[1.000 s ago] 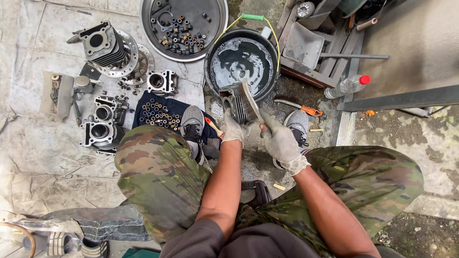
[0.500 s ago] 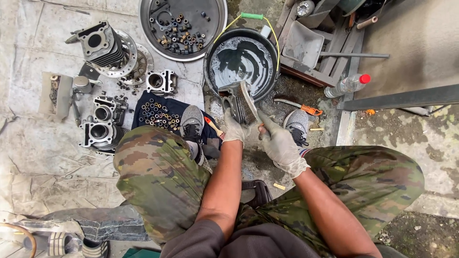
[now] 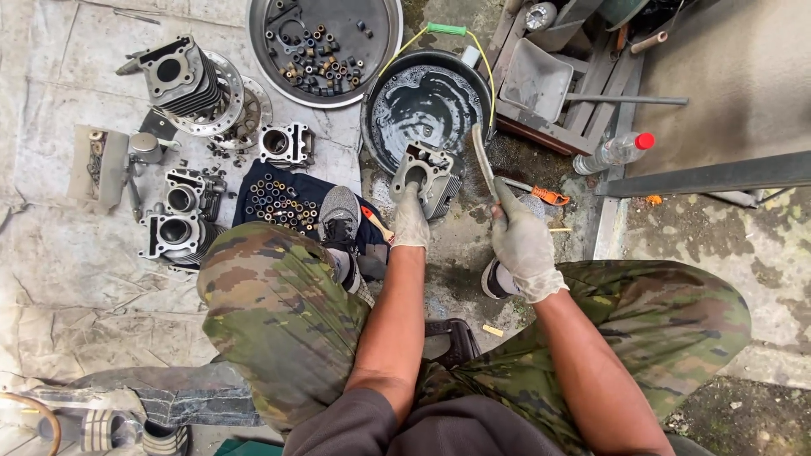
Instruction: Cleaning and scraping carbon deposits and gasket residue from a motorcycle cylinder head using a wire brush and a scraper.
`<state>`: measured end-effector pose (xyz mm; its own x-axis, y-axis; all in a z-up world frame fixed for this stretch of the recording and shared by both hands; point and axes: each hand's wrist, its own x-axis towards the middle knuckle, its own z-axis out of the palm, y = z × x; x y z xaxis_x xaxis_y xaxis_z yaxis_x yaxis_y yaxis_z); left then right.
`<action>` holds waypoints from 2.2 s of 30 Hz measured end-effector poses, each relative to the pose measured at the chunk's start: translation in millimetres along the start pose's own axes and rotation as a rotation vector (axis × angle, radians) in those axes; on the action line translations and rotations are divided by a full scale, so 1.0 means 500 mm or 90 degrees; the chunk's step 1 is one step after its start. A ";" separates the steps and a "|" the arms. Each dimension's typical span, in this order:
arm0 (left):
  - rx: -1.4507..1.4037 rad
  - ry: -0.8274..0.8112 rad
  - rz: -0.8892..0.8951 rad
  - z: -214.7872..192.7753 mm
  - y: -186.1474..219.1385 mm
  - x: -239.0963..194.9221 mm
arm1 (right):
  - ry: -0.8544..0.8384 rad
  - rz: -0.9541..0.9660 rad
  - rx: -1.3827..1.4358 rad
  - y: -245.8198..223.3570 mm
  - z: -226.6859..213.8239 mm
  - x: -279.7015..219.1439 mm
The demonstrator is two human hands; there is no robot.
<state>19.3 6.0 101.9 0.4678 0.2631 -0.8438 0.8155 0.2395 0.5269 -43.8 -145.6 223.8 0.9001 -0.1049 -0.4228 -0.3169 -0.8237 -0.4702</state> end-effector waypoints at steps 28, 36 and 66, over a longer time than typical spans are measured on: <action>-0.008 0.084 0.146 -0.065 -0.052 0.101 | -0.014 -0.030 -0.204 0.032 0.110 -0.021; -0.222 0.028 0.142 -0.036 -0.030 0.062 | -0.048 -0.030 -0.114 0.014 0.078 -0.022; -0.642 0.010 0.113 0.024 -0.067 0.055 | 0.226 0.173 0.384 0.048 0.242 0.132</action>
<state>9.0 -6.2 59.7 0.5428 0.3819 -0.7480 0.0652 0.8688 0.4909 -28.3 -105.0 90.8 0.7765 -0.5186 -0.3578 -0.5590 -0.3052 -0.7709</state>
